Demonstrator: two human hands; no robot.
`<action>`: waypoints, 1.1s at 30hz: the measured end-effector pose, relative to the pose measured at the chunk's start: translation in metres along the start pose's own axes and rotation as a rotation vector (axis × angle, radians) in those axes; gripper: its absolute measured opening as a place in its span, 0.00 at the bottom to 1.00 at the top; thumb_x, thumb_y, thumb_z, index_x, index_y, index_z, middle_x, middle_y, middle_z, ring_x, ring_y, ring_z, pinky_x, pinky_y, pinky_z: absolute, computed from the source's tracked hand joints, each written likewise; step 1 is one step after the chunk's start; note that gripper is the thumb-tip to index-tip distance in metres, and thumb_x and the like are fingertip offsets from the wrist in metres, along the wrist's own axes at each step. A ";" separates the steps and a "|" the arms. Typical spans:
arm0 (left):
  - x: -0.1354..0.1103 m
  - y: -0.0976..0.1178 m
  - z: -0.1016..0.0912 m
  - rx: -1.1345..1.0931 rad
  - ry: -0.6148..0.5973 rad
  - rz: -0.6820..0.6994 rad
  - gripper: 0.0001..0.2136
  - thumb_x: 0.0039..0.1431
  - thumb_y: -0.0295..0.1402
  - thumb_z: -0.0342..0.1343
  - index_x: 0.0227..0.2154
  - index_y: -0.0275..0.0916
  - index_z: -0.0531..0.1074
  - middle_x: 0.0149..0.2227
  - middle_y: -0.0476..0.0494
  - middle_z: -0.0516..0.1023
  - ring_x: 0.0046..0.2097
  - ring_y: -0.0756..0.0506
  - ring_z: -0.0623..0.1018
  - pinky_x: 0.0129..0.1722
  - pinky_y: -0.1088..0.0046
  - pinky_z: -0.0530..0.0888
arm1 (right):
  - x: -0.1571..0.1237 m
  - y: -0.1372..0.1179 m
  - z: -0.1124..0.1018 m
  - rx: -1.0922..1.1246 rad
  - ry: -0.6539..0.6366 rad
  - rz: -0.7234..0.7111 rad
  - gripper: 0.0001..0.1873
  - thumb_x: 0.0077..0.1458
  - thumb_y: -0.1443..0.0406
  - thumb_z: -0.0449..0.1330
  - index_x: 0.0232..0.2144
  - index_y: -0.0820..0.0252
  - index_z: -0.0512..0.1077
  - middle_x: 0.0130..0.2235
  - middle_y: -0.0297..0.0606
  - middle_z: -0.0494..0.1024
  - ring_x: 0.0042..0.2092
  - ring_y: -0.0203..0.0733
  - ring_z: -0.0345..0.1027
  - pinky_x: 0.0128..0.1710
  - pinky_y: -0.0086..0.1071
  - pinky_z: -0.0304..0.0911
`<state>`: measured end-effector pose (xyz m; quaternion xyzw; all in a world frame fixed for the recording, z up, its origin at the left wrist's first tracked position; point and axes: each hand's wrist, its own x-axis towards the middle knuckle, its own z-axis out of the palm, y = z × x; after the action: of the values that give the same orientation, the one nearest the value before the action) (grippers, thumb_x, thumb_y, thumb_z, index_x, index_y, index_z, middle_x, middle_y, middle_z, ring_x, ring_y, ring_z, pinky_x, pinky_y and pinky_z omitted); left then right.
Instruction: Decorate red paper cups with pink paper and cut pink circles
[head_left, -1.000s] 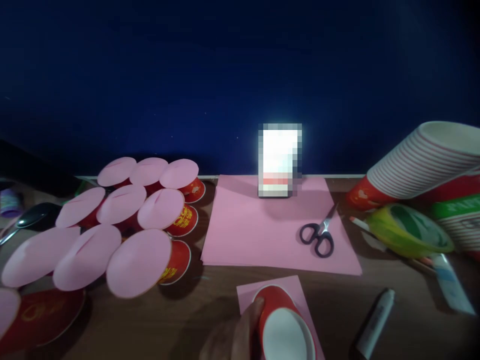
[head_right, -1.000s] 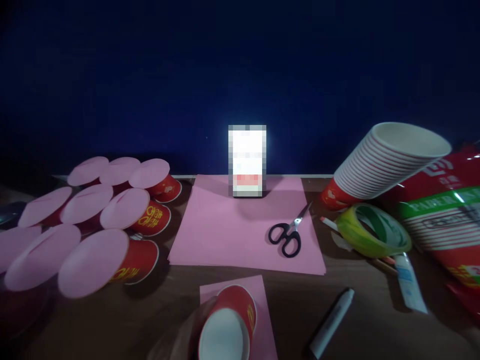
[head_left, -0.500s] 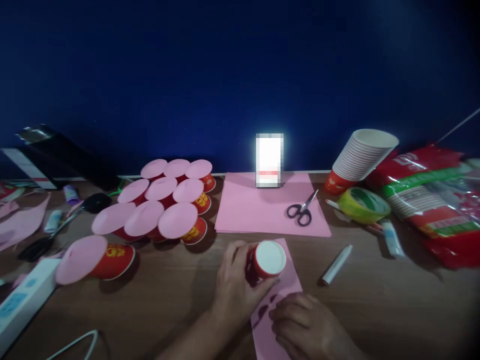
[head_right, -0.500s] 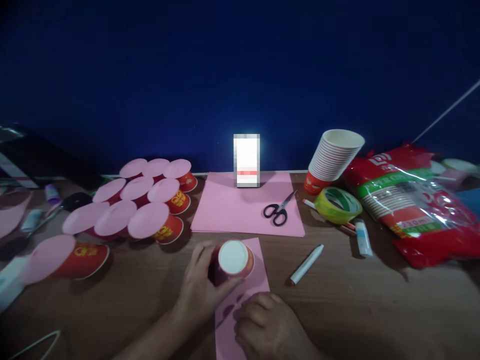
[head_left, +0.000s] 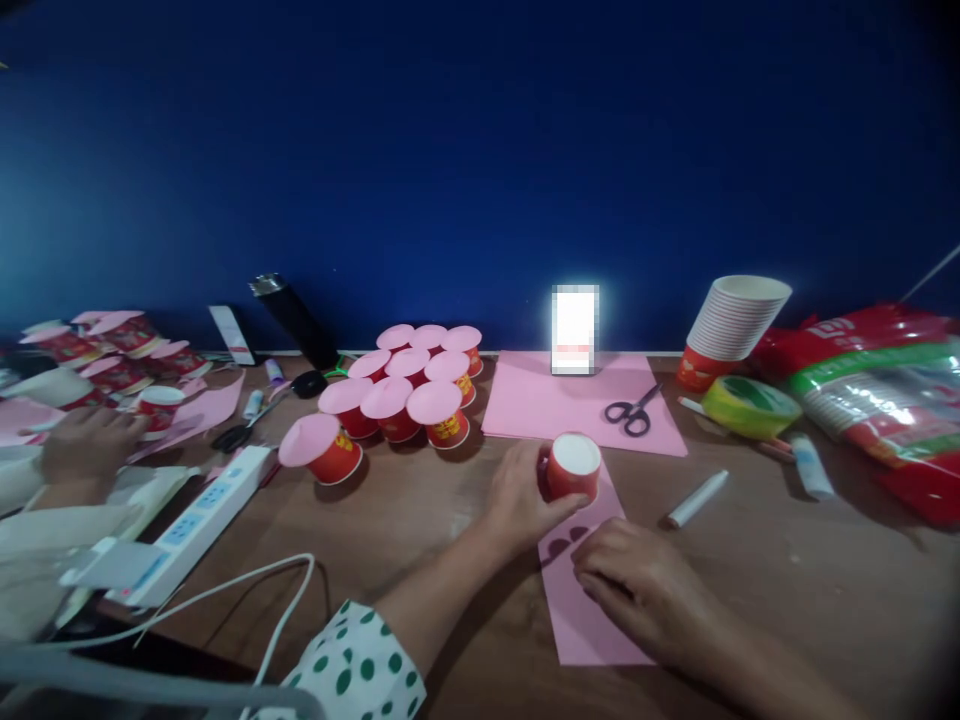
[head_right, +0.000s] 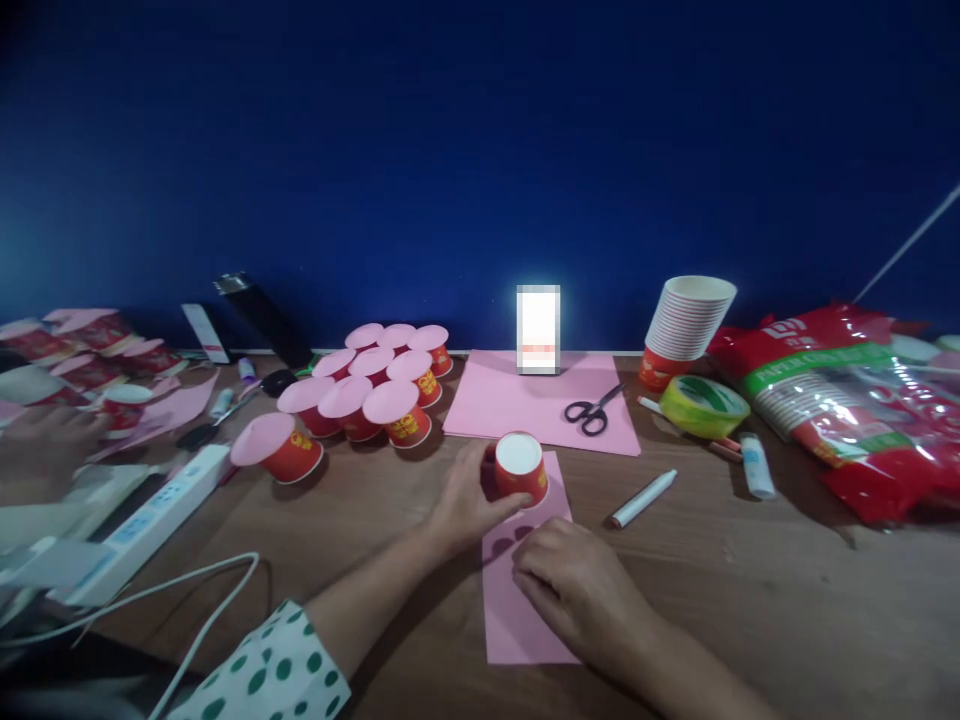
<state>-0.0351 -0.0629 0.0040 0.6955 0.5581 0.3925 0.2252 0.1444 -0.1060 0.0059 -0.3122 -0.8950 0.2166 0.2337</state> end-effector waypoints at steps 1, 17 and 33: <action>-0.001 -0.001 0.001 -0.004 -0.012 -0.007 0.26 0.40 0.40 0.67 0.43 0.39 0.66 0.42 0.42 0.74 0.42 0.43 0.73 0.42 0.64 0.70 | 0.000 0.000 -0.001 -0.002 -0.006 -0.003 0.13 0.61 0.68 0.50 0.28 0.59 0.71 0.31 0.38 0.75 0.35 0.39 0.66 0.35 0.32 0.62; -0.004 -0.005 0.002 -0.018 -0.025 -0.024 0.29 0.40 0.46 0.66 0.44 0.39 0.65 0.41 0.42 0.73 0.40 0.44 0.74 0.38 0.66 0.72 | -0.009 0.007 0.005 -0.144 -0.040 -0.097 0.14 0.59 0.63 0.55 0.47 0.54 0.72 0.47 0.45 0.76 0.50 0.47 0.68 0.47 0.40 0.66; -0.002 -0.006 -0.001 0.005 -0.045 -0.010 0.28 0.40 0.48 0.65 0.43 0.41 0.65 0.40 0.45 0.74 0.40 0.43 0.74 0.38 0.67 0.72 | -0.018 0.000 0.020 -0.440 -0.097 -0.109 0.33 0.55 0.61 0.55 0.63 0.50 0.54 0.62 0.37 0.62 0.60 0.52 0.59 0.55 0.50 0.60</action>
<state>-0.0393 -0.0628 -0.0007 0.7021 0.5572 0.3742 0.2379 0.1459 -0.1231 -0.0155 -0.2960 -0.9464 0.0182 0.1280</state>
